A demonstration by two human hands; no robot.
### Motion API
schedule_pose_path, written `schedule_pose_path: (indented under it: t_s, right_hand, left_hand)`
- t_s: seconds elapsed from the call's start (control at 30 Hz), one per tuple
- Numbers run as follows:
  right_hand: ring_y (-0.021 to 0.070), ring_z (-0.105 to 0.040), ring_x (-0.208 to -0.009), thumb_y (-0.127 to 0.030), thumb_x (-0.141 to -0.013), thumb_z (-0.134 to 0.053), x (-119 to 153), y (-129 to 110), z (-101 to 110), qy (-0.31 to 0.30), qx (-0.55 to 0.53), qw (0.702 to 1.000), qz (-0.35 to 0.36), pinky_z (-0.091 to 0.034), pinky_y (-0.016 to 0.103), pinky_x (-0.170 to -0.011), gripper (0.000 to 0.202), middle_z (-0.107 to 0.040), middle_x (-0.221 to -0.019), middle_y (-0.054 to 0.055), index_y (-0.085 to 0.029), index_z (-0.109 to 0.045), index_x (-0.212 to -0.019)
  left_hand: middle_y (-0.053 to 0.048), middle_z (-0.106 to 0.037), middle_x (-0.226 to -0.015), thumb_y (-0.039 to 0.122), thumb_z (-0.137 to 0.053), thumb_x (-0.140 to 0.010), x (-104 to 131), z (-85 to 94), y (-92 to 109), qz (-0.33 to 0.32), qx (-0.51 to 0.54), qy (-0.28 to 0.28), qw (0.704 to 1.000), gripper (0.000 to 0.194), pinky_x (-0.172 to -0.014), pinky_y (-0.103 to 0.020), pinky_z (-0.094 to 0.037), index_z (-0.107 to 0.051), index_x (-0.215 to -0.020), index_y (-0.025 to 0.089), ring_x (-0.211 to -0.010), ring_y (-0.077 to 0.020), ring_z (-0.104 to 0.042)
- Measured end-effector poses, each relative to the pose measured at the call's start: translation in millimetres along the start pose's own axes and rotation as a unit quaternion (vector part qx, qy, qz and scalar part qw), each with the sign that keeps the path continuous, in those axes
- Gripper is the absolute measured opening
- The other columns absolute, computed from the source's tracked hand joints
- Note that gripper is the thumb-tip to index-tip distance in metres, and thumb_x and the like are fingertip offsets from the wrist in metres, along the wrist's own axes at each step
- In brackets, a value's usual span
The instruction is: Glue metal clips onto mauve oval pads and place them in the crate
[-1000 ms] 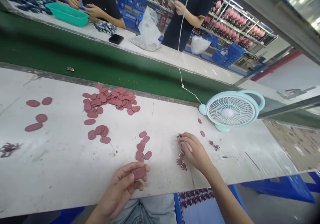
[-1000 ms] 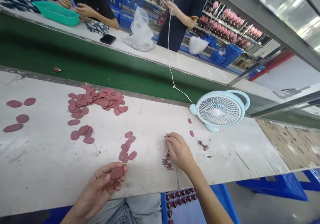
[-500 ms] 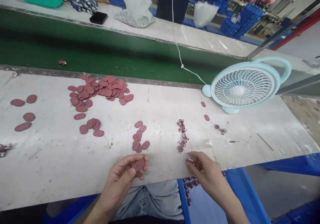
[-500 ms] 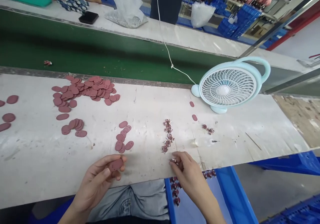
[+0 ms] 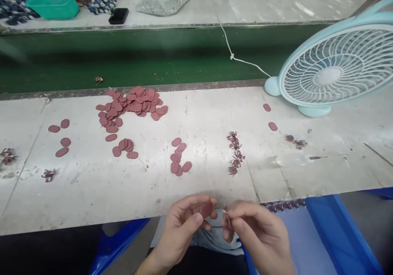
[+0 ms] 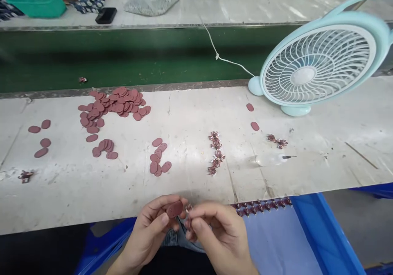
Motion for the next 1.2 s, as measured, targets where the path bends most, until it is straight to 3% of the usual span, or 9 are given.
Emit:
schedule_pose_path:
  t_s: [0.1,0.23,0.4,0.53,0.77,1.0,1.2]
  right_hand:
    - [0.0155,-0.075,-0.076,-0.018,-0.094,-0.067,-5.7,1.8,-3.9,0.019,0.03,0.999,-0.018,-0.063,0.025,-0.067,0.036,-0.078,-0.098,0.003,-0.036,-0.068,-0.125]
    - [0.0199,-0.074,-0.1,-0.015,-0.091,-0.07,-12.1,-4.8,-2.3,-0.026,0.088,0.996,0.015,-0.063,0.029,-0.085,0.026,-0.076,-0.109,0.005,-0.034,-0.078,-0.107]
    - [0.0159,-0.07,-0.083,-0.017,-0.091,-0.069,-15.0,-9.7,-2.4,0.003,0.049,0.999,0.011,-0.06,0.025,-0.069,0.021,-0.071,-0.094,0.003,-0.032,-0.077,-0.102]
    - [0.0145,-0.068,-0.068,-0.02,-0.09,-0.069,-16.1,-8.1,-8.1,0.006,0.033,0.998,-0.048,-0.06,0.025,-0.064,0.01,-0.07,-0.078,0.001,-0.027,-0.077,-0.091]
    - [0.0142,-0.068,-0.069,-0.022,-0.09,-0.07,-16.3,-4.5,-12.8,0.007,0.035,0.996,-0.086,-0.059,0.024,-0.065,0.007,-0.071,-0.077,0.002,-0.024,-0.075,-0.087]
    - [0.0136,-0.069,-0.073,-0.02,-0.09,-0.07,-14.5,-4.8,-10.4,0.008,0.074,0.997,-0.032,-0.059,0.022,-0.066,0.007,-0.073,-0.083,0.002,-0.024,-0.075,-0.092]
    - [0.0141,-0.069,-0.072,-0.024,-0.091,-0.07,-14.1,-4.2,-12.1,0.01,0.058,0.997,-0.048,-0.059,0.024,-0.065,0.004,-0.073,-0.082,0.002,-0.022,-0.073,-0.09]
  left_hand:
    - [-0.01,-0.077,-0.119,0.026,-0.072,-0.09,2.6,5.3,-2.7,-0.023,-0.027,0.0,0.999,0.027,-0.074,-0.023,-0.058,-0.075,-0.117,0.024,-0.097,-0.0188,-0.071]
    - [-0.009,-0.076,-0.121,0.024,-0.07,-0.092,5.5,9.7,-3.0,-0.049,-0.058,-0.001,0.997,0.031,-0.08,-0.024,-0.058,-0.072,-0.122,0.026,-0.1,-0.0185,-0.07]
    - [-0.008,-0.075,-0.124,0.02,-0.068,-0.092,6.9,1.6,4.2,-0.073,-0.117,0.006,0.99,0.029,-0.081,-0.024,-0.059,-0.074,-0.12,0.027,-0.095,-0.0173,-0.07]
    - [-0.009,-0.073,-0.124,0.019,-0.069,-0.091,7.0,-5.3,8.9,-0.082,-0.118,-0.005,0.99,0.029,-0.083,-0.028,-0.06,-0.075,-0.118,0.027,-0.099,-0.0203,-0.071]
    - [-0.01,-0.07,-0.125,0.015,-0.069,-0.09,9.1,-4.9,9.4,-0.08,-0.12,-0.013,0.989,0.032,-0.089,-0.032,-0.06,-0.074,-0.119,0.027,-0.1,-0.021,-0.071]
    - [-0.01,-0.074,-0.12,0.017,-0.071,-0.089,7.5,-6.7,9.3,-0.06,-0.109,-0.007,0.992,0.03,-0.088,-0.033,-0.061,-0.075,-0.117,0.025,-0.1,-0.0219,-0.072]
    - [-0.009,-0.079,-0.11,0.015,-0.079,-0.082,8.1,-1.9,3.9,-0.055,-0.077,0.043,0.995,0.007,-0.084,-0.033,-0.061,-0.075,-0.087,0.019,-0.096,-0.0239,-0.075]
Point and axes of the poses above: each hand's wrist, its own x-axis away from the middle knuckle, its own z-axis out of the back of the hand, y = z × x, the point moved 2 cm from there along -x, towards the middle knuckle
